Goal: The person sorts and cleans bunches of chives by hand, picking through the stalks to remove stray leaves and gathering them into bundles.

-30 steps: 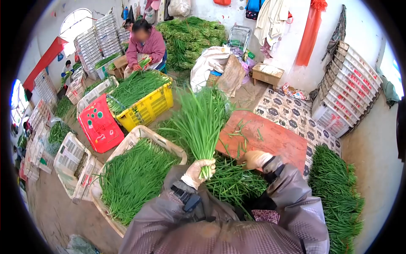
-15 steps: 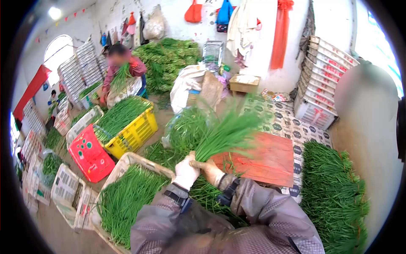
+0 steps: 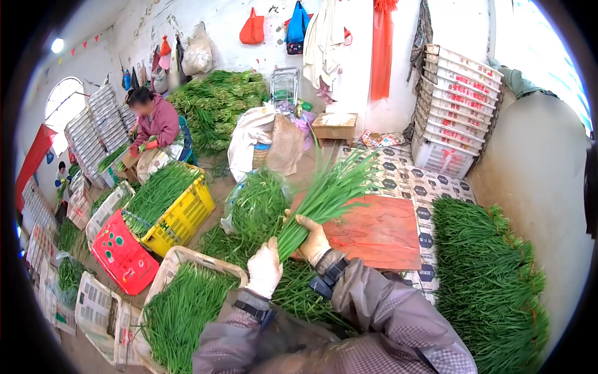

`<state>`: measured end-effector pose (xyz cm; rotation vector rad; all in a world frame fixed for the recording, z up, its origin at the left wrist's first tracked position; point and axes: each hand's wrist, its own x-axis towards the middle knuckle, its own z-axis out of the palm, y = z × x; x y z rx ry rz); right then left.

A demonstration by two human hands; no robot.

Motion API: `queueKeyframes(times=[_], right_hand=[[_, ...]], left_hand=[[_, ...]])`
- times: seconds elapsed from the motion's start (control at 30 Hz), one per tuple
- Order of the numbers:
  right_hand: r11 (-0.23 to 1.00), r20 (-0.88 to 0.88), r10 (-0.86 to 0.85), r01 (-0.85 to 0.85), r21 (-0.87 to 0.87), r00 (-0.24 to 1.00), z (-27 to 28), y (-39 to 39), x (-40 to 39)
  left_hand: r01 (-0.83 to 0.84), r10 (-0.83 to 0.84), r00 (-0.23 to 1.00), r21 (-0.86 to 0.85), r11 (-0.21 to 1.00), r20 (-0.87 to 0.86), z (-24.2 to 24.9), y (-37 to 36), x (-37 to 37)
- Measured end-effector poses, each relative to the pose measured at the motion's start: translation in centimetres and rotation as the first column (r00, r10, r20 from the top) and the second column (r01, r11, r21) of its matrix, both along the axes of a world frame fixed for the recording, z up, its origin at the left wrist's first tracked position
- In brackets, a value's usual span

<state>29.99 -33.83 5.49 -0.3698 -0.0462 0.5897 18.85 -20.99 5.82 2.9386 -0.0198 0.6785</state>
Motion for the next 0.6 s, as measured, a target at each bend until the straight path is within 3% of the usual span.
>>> queueKeyframes(times=[0.07,0.13,0.17,0.2,0.23,0.27,0.33,0.37,0.47,0.53,0.6], right_hand=[[0.999,0.035,-0.015,0.016,-0.033,0.999,0.5,-0.7,0.1],[0.987,0.175,-0.156,0.161,-0.016,0.972,1.2,-0.9,0.6],[0.981,0.142,-0.170,0.182,-0.072,0.975,2.3,-1.6,0.3],[0.971,0.103,-0.186,0.199,-0.131,0.977,4.1,-2.5,-0.3],[0.959,0.181,-0.205,0.235,-0.160,0.962,4.2,-3.2,0.4],[0.944,0.262,-0.220,0.273,-0.185,0.940,4.3,-4.0,1.0],[0.956,0.263,-0.187,0.237,-0.174,0.946,6.6,-6.1,0.9],[0.929,0.384,-0.195,0.296,-0.224,0.903,6.8,-7.1,1.5],[0.853,0.685,-0.036,0.379,-0.358,0.728,6.1,-10.4,5.5],[0.725,0.748,-0.082,0.555,-0.409,0.658,7.9,-12.2,5.6],[0.734,0.768,-0.022,0.532,-0.422,0.640,8.8,-14.2,7.2]], left_hand=[[0.052,-0.047,0.997,-0.093,0.994,0.056,-0.5,-0.3,1.1],[0.101,-0.084,0.992,-0.185,0.978,0.095,-1.6,-0.8,2.2],[0.154,-0.128,0.984,-0.232,0.960,0.122,-1.9,-1.2,2.9],[0.149,-0.126,0.987,-0.264,0.953,0.100,-1.6,-2.1,3.3],[0.143,-0.158,0.987,-0.318,0.937,-0.022,-0.4,-2.9,3.5],[0.150,-0.230,0.962,-0.426,0.892,-0.144,1.8,-3.7,3.7],[0.314,-0.433,0.899,-0.598,0.737,-0.062,3.4,-4.7,5.9],[0.385,-0.479,0.878,-0.612,0.691,0.010,4.7,-5.4,6.8],[0.467,-0.546,0.822,-0.740,0.485,0.161,7.5,-8.9,9.9],[0.529,-0.572,0.792,-0.707,0.469,0.214,8.1,-10.9,12.2],[0.539,-0.604,0.743,-0.793,0.284,0.290,6.3,-12.9,15.0]])
